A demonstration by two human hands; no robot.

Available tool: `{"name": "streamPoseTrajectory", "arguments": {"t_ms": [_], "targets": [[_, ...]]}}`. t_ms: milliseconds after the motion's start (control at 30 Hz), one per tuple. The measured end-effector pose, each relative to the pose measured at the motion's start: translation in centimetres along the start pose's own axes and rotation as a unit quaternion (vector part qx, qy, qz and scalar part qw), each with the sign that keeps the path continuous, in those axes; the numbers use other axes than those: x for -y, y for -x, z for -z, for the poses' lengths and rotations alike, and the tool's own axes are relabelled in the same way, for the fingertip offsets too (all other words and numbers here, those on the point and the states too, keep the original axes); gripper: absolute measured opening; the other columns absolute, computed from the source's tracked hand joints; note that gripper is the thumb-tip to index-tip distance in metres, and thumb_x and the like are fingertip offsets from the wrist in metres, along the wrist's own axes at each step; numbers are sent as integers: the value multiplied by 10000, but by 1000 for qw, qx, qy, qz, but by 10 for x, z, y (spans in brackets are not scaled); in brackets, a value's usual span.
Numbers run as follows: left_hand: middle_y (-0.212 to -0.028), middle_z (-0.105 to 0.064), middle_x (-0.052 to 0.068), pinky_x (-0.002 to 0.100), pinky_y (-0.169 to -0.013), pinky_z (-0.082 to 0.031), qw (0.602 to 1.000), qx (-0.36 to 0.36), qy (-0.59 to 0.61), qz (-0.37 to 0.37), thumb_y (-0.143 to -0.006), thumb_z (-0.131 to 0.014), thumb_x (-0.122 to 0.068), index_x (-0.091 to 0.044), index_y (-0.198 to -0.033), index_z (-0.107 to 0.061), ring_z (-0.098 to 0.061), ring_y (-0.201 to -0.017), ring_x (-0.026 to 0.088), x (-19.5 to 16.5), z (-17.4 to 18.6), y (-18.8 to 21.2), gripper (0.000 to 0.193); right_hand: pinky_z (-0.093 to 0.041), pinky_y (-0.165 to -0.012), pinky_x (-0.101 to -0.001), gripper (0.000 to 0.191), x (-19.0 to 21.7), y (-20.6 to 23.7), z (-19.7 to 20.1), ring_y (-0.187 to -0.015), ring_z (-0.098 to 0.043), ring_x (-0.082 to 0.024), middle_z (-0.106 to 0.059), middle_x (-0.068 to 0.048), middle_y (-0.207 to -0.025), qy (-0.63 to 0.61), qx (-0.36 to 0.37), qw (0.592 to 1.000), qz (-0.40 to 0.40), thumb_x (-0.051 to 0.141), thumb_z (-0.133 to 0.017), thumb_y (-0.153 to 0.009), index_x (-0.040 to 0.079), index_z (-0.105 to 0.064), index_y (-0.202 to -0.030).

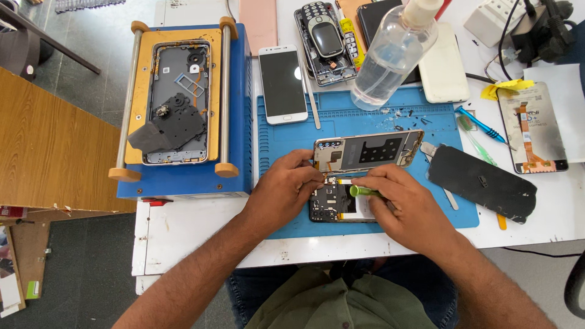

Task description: The person repairs a disassembled smartphone on a blue work mat. They use a green screwdriver to unscrew and remove components from the phone body, then fit the display assembly onto the frame, press the edges to seat it, and power the phone on, holding it as the vivo boot screen appears.

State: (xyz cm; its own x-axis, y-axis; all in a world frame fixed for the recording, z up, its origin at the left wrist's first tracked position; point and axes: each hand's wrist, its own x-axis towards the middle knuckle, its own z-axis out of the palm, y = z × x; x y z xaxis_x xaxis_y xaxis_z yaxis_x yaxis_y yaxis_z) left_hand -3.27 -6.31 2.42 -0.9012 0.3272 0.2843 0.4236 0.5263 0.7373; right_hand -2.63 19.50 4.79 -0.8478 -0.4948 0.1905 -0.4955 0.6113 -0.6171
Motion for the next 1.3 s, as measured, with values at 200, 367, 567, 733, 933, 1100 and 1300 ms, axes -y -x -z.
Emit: {"name": "streamPoseTrajectory", "arguments": {"t_ms": [200, 367, 567, 733, 933, 1100, 1300], "targets": [[-1200, -680, 121, 392, -842, -601, 1000, -6, 1, 3, -894, -758, -82, -31, -940, -761, -692, -1035, 263, 2, -2, -2, 69, -593, -761, -397, 291, 2, -43, -4, -903, -716, -233, -706, -24, -1040, 116, 87, 989, -33, 165, -747, -830, 168, -777, -1119], [-1209, -682, 115, 389, -855, -602, 1000, -4, 11, 16, -886, -757, -66, -37, -910, -753, -695, -1049, 264, 3, -2, -4, 38, -588, -805, -395, 223, -4, -62, -5, -908, -721, -218, -729, -12, -1018, 120, 129, 984, -15, 198, -745, -840, 184, -808, -1053], [-1215, -687, 120, 404, -861, -595, 1000, -14, 3, -1, -858, -776, -48, -28, -898, -750, -692, -1051, 282, 6, -3, -5, 51, -597, -790, -374, 198, -9, -63, -9, -878, -729, -201, -732, 5, -1002, 125, 137, 982, -21, 208, -767, -822, 182, -811, -1013], [-1226, -677, 138, 385, -849, -612, 1000, -3, 4, 9, -853, -779, -34, -26, -898, -756, -704, -1039, 271, 5, -3, -6, 52, -605, -716, -359, 196, -11, -61, -12, -835, -734, -201, -714, 11, -1007, 123, 110, 986, 40, 199, -790, -791, 150, -796, -981], [-1234, -671, 146, 378, -845, -620, 1000, -4, 3, 9, -846, -777, -23, -19, -904, -761, -708, -1045, 272, 5, -5, -7, 61, -586, -607, -362, 228, -14, -61, -8, -714, -708, -213, -688, -10, -957, 169, 115, 971, 124, 226, -815, -795, 100, -772, -980], [-1225, -673, 148, 376, -841, -619, 1000, -13, 9, 4, -850, -782, -20, -19, -907, -761, -703, -1043, 273, 6, -7, -7, 61, -583, -606, -357, 200, -16, -59, -6, -708, -705, -202, -680, 0, -912, 162, 98, 970, 150, 220, -816, -801, 112, -768, -962], [-1194, -679, 131, 381, -822, -609, 1000, -6, 12, 7, -849, -789, -40, -22, -904, -760, -704, -977, 241, 9, -6, -10, 65, -590, -621, -340, 216, -18, -65, -8, -734, -715, -191, -708, 2, -961, 156, 86, 969, 171, 191, -819, -778, 96, -773, -966]]}}
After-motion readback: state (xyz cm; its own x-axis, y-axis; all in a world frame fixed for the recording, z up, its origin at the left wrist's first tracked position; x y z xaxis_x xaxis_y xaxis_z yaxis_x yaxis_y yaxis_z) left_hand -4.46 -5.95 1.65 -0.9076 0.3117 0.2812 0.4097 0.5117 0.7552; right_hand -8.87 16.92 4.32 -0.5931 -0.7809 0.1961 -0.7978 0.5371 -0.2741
